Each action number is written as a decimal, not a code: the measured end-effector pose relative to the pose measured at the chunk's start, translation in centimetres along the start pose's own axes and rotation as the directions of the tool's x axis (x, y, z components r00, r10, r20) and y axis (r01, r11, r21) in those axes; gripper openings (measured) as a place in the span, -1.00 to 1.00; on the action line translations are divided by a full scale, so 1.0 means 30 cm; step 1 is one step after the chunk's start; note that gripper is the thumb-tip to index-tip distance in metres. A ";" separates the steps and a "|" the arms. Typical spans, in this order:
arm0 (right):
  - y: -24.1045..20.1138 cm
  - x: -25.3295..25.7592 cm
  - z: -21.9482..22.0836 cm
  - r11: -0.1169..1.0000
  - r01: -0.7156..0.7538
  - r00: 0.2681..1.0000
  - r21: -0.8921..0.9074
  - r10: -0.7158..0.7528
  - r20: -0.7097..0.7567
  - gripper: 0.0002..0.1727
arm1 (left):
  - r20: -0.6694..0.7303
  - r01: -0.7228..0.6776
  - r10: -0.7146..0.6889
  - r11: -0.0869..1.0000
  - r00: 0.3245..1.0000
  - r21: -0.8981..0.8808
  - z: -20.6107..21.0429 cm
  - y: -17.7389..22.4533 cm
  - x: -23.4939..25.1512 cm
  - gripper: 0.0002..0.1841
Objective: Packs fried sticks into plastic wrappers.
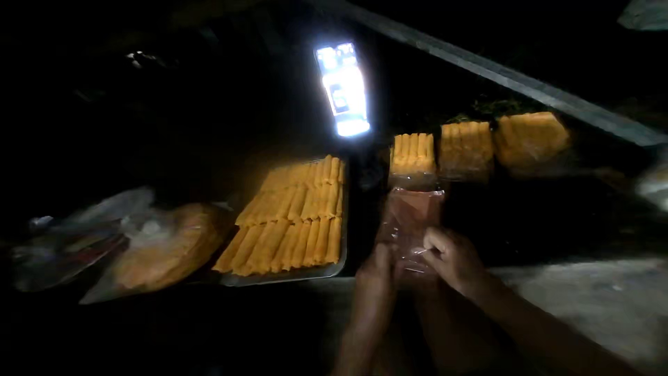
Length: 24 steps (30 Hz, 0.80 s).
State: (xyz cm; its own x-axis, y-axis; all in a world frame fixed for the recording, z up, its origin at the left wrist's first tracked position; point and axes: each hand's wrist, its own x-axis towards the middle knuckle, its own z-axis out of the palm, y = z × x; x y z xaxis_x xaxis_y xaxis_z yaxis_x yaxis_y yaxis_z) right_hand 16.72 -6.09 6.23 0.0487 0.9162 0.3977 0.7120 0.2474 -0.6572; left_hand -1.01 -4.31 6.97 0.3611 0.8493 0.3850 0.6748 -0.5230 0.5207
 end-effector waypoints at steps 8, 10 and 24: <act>0.012 0.012 0.054 0.951 0.271 0.955 -0.147 -0.285 -0.082 -0.92 | -0.189 -0.274 0.338 0.914 0.922 0.298 0.059 -0.003 0.035 -0.89; 0.013 0.020 0.031 0.961 0.213 0.975 -0.177 -0.221 -0.022 -0.91 | -0.160 -0.270 0.324 0.919 0.933 0.287 0.072 -0.023 0.036 -0.88; 0.190 0.161 -0.065 0.987 -0.009 0.880 -0.157 0.083 0.468 -0.53 | 0.099 -0.232 0.235 0.972 0.967 -0.037 0.220 -0.229 -0.002 -0.73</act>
State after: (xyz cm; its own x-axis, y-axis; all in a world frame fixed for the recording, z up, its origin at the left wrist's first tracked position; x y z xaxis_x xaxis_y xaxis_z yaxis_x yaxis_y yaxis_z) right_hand 22.36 -0.88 5.65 -0.2264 0.9740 -0.0042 0.8129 0.1866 -0.5517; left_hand -1.42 -0.30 -1.67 0.5712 0.7057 0.4192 0.5482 -0.7081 0.4451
